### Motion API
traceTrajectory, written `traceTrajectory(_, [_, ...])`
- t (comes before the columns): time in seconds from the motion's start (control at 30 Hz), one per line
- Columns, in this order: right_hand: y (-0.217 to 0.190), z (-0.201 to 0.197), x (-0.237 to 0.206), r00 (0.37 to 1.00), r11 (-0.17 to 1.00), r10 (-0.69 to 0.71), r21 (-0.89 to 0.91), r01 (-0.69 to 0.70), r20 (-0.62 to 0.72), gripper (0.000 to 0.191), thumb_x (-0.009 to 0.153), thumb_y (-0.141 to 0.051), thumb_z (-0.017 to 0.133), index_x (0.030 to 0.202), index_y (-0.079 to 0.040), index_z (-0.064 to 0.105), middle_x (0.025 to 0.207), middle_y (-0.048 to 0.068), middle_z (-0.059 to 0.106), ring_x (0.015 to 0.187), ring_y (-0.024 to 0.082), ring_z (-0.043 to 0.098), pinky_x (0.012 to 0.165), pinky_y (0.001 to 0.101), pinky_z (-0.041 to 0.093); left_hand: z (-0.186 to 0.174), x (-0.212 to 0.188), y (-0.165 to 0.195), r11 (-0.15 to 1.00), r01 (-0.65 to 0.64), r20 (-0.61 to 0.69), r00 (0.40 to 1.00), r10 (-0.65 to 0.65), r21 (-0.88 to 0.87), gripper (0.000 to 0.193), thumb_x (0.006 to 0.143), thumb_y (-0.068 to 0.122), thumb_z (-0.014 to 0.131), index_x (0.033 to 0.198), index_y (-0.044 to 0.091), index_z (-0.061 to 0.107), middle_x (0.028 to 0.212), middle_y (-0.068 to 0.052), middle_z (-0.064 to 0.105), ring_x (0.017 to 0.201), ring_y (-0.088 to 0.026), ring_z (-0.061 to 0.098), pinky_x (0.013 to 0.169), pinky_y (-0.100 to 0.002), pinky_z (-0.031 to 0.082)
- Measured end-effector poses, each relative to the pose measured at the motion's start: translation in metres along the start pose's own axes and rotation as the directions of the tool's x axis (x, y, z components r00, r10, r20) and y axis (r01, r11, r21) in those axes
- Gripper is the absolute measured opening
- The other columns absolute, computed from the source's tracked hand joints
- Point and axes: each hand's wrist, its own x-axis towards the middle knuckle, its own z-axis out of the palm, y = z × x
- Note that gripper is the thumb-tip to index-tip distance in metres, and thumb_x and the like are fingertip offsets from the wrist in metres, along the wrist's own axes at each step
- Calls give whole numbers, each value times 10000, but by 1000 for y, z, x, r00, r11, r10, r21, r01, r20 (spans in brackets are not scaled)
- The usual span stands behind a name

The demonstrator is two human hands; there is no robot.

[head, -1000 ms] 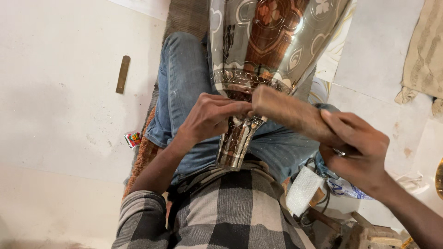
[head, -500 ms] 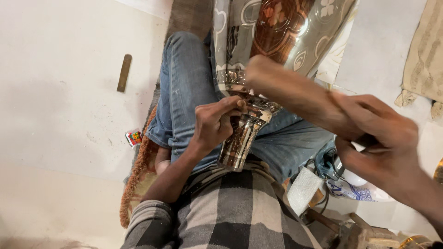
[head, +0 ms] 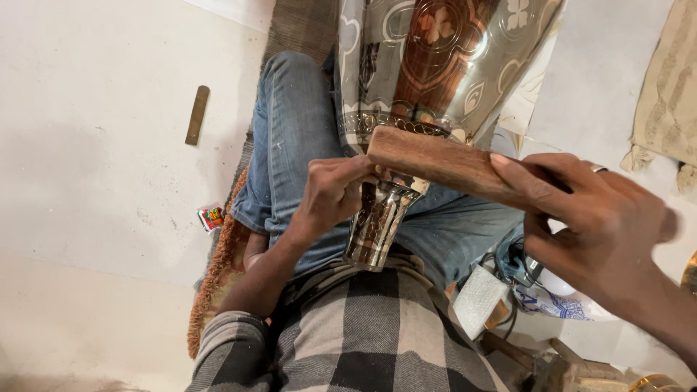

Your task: The person sits on the floor with a large engraved brass vessel held between their legs and decorates its rim. They hold a small punch against the metal band and strike it with a wooden mallet, repositioning the punch repeatedly along the rim, and occasionally rotate the vessel to reach new sections.

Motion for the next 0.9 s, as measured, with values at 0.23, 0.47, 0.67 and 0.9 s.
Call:
traceTrajectory(0.23, [0, 16, -7, 987, 868, 33, 495, 50, -158, 712, 716, 43, 678, 1396, -157, 612, 1191, 162, 705, 860, 195, 731, 673, 259, 606, -14, 7, -16, 990, -134, 202, 972, 122, 44, 340, 838, -90, 555, 1060, 78, 750, 812, -84, 784, 579, -149, 713, 518, -325, 621])
traceTrajectory(0.47, [16, 18, 3, 976, 961, -116, 227, 157, -181, 596, 798, 7, 715, 1372, -141, 647, 1093, 180, 735, 648, 189, 669, 540, 301, 528, 0, 1, -13, 998, -59, 6, 998, 59, -26, 290, 941, -81, 499, 1055, 43, 735, 892, -103, 788, 725, -174, 776, 619, -297, 674])
traceTrajectory(0.67, [6, -8, 20, 998, 969, -60, 241, 58, 3, 711, 767, -9, 667, 1447, -200, 587, 1109, 140, 724, 640, 153, 678, 544, 284, 562, 16, -6, -2, 993, 40, -210, 976, -62, -108, 204, 1015, -76, 532, 1051, 30, 702, 965, -118, 783, 841, -201, 805, 700, -285, 699])
traceTrajectory(0.9, [-8, -12, 41, 997, 839, -69, 543, 45, 24, 803, 759, -57, 646, 1524, -243, 491, 1175, 84, 704, 654, 92, 686, 509, 240, 524, 9, -2, 9, 995, 71, -210, 974, -85, -72, 202, 1001, -101, 556, 1059, 32, 696, 989, -134, 783, 860, -217, 800, 749, -279, 693])
